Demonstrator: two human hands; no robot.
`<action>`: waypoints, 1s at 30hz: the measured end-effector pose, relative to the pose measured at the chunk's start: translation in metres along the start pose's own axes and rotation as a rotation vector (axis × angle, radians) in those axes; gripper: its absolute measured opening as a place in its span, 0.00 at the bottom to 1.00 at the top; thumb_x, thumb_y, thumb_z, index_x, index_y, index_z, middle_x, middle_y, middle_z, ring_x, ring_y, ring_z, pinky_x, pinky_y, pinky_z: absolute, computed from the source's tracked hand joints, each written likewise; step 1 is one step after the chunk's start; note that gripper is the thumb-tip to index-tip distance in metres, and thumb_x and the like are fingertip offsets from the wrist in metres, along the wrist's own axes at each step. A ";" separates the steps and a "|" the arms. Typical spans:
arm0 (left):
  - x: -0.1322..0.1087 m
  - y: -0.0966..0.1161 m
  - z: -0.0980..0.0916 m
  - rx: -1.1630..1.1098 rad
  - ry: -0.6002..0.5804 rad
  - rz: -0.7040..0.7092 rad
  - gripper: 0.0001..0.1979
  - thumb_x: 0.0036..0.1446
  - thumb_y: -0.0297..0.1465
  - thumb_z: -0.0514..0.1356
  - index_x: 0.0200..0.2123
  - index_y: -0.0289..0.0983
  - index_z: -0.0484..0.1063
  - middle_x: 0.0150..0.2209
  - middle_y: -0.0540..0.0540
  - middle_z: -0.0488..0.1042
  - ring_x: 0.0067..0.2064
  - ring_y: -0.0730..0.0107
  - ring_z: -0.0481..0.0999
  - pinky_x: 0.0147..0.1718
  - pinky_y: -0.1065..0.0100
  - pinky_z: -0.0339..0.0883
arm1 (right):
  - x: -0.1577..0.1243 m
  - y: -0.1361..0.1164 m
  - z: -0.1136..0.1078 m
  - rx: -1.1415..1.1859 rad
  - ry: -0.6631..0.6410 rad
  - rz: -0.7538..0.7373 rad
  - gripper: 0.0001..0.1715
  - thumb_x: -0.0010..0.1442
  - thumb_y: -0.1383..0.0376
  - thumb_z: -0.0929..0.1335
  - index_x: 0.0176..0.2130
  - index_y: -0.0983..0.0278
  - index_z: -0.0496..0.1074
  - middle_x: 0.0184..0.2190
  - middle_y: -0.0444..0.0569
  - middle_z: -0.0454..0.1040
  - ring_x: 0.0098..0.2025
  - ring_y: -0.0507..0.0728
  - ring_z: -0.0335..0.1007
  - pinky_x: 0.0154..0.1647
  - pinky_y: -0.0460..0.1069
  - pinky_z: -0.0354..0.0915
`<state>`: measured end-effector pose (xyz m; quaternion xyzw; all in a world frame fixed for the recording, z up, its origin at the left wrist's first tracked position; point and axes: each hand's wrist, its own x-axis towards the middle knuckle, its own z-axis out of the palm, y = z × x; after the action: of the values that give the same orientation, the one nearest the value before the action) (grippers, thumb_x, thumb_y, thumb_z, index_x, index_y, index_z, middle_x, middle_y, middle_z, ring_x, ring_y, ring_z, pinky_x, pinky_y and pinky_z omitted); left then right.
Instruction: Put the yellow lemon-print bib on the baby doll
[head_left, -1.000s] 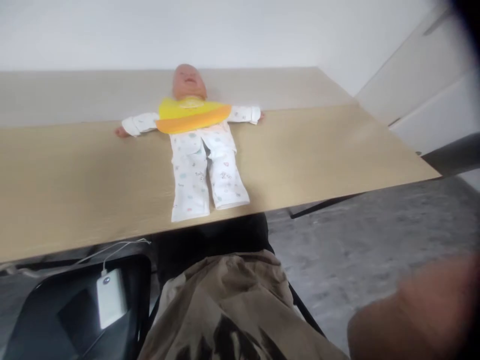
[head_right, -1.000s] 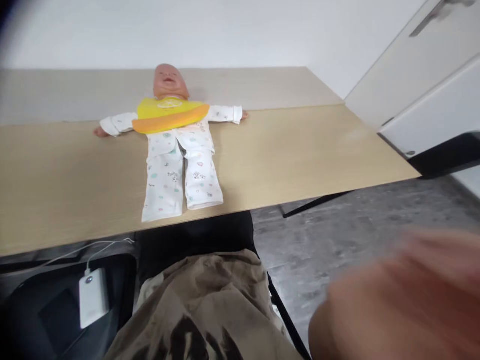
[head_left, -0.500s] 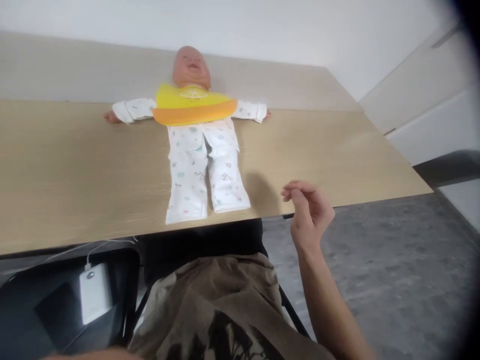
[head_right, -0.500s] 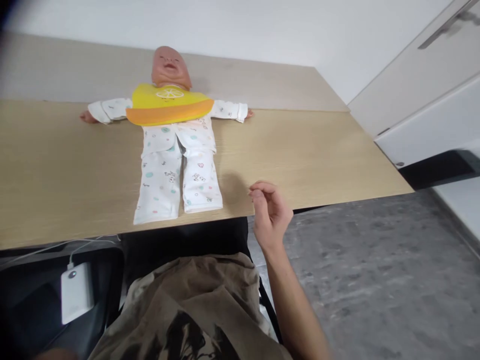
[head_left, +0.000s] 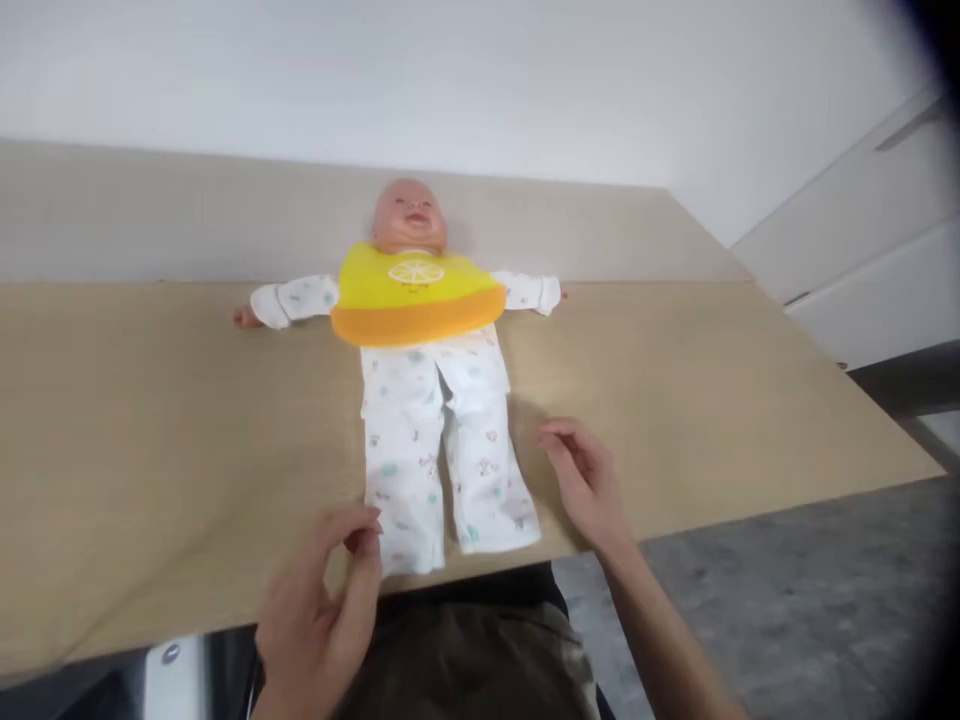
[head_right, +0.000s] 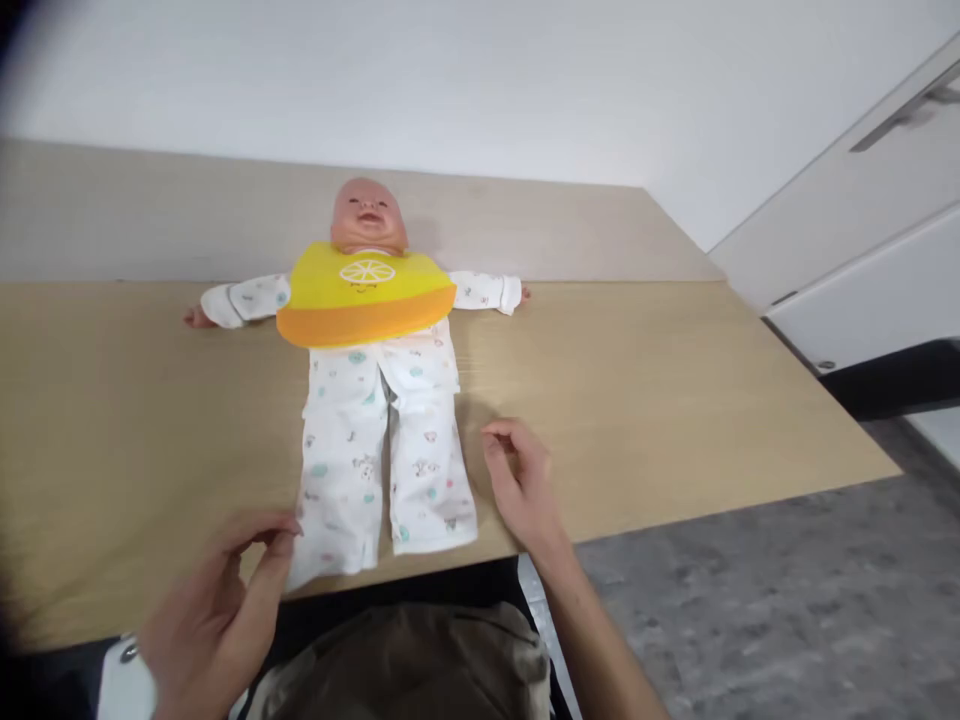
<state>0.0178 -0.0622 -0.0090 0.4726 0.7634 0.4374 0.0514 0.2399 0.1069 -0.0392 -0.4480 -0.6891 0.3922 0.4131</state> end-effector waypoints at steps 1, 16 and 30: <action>0.010 -0.009 0.005 -0.007 -0.026 0.014 0.04 0.60 0.33 0.58 0.38 0.44 0.72 0.35 0.51 0.76 0.35 0.68 0.76 0.35 0.67 0.69 | 0.005 0.002 0.003 -0.010 -0.021 0.013 0.07 0.66 0.62 0.64 0.40 0.60 0.72 0.36 0.45 0.73 0.37 0.53 0.69 0.39 0.49 0.63; 0.194 -0.015 0.033 -0.423 0.026 -0.490 0.11 0.53 0.41 0.61 0.34 0.41 0.66 0.27 0.52 0.71 0.28 0.70 0.67 0.25 0.68 0.62 | 0.166 -0.045 0.038 0.278 -0.158 0.191 0.18 0.62 0.49 0.65 0.40 0.61 0.67 0.27 0.41 0.70 0.29 0.52 0.68 0.31 0.47 0.62; 0.203 -0.037 0.026 -0.420 -0.150 -0.410 0.12 0.49 0.41 0.64 0.36 0.42 0.73 0.16 0.55 0.64 0.19 0.74 0.60 0.19 0.72 0.53 | 0.170 -0.045 0.053 0.403 -0.251 0.291 0.19 0.52 0.61 0.69 0.45 0.59 0.67 0.16 0.33 0.61 0.18 0.48 0.56 0.20 0.44 0.52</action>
<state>-0.1059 0.1035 0.0171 0.3187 0.7296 0.5303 0.2915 0.1344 0.2449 0.0200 -0.3989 -0.5712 0.6290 0.3448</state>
